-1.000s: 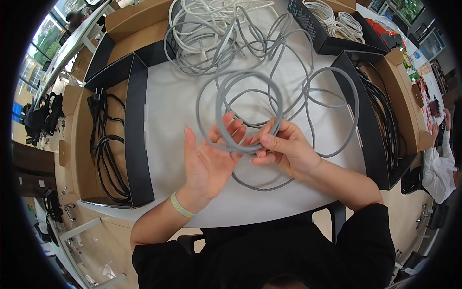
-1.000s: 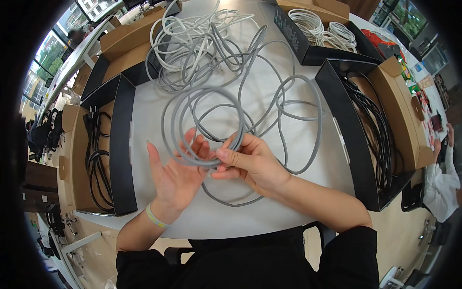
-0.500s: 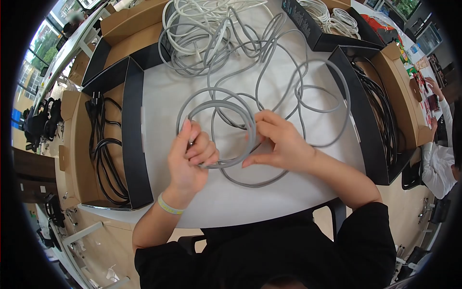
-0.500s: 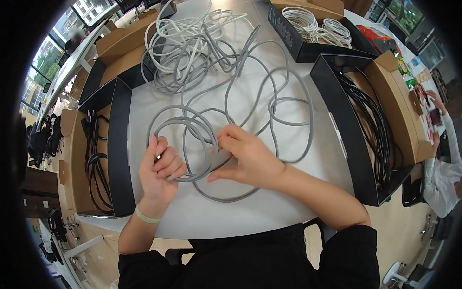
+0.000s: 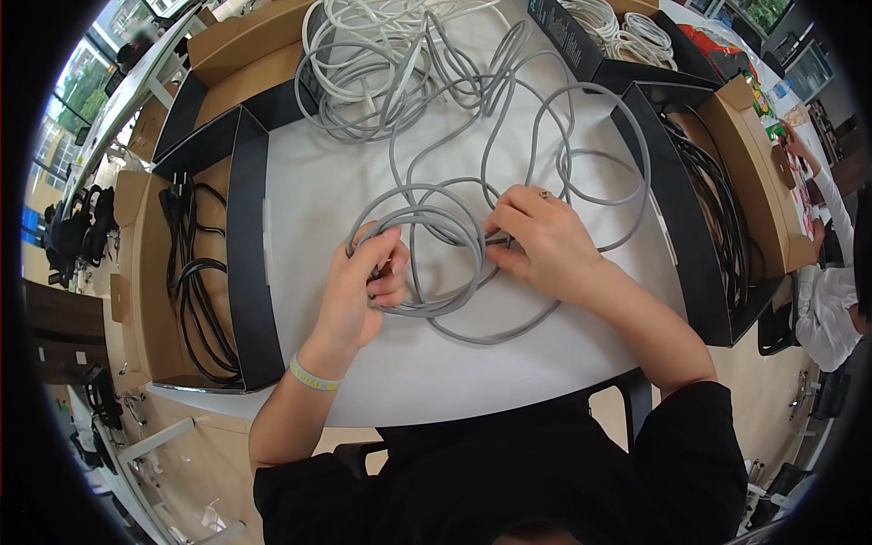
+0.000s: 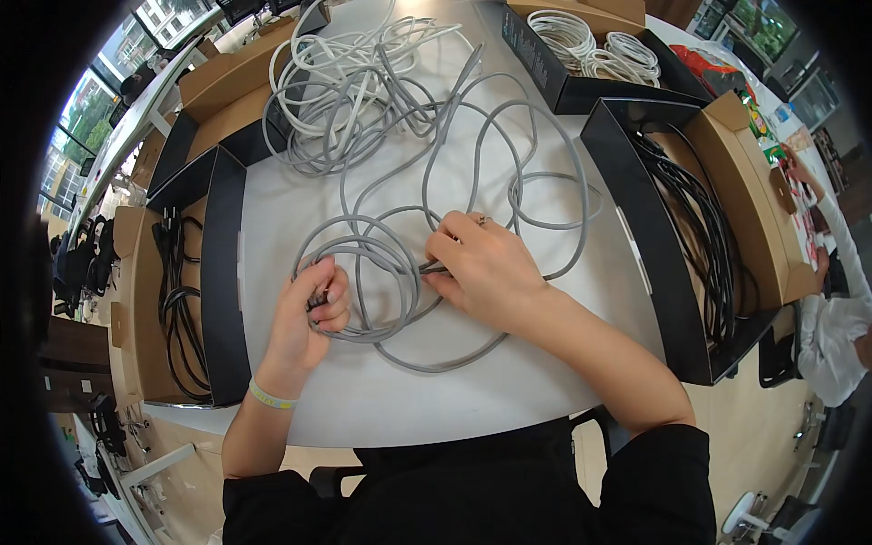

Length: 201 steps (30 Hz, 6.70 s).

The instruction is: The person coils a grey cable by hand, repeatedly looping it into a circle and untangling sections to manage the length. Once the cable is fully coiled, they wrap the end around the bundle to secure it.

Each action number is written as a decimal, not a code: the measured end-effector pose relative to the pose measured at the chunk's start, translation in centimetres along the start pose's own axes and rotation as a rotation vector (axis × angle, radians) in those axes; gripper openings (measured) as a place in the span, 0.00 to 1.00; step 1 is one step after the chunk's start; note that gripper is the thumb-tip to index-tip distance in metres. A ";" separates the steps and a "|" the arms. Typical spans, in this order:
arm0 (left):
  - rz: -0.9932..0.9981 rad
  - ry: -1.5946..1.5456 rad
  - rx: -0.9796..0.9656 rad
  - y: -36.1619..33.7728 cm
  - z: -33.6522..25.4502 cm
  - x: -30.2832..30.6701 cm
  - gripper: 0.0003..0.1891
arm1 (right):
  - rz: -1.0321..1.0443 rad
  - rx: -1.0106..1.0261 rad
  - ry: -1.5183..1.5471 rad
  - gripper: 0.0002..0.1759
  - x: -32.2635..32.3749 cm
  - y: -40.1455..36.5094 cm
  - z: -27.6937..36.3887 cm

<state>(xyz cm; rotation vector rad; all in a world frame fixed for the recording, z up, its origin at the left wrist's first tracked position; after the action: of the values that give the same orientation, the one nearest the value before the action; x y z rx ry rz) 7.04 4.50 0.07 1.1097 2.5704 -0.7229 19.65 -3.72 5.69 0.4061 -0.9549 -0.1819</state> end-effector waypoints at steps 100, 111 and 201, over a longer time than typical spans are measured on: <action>0.393 0.443 -0.673 -2.2 -2.6 -4.7 0.19 | -0.105 -0.522 0.373 0.09 2.2 -0.4 -5.5; 0.156 1.110 -1.151 -4.6 -2.7 -6.5 0.30 | -0.237 -0.316 0.168 0.06 2.4 0.1 -2.3; -0.480 -0.336 -0.296 0.6 -1.5 7.1 0.14 | -0.267 -0.003 0.755 0.26 6.4 0.2 -5.3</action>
<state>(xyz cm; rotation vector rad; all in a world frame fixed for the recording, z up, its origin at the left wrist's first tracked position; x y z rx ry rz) 2.63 9.95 -1.74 0.2534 2.5461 -0.5387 27.64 -4.28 7.89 0.5448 -0.1556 -0.2474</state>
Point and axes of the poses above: each hand's wrist, its own y-axis towards the middle knuckle, its own x-axis out of the back of the hand, z = x × y, the point moved 9 cm from there along y, towards the middle knuckle, and after that the axes turned 9 degrees about y, right-handed, at the moved point
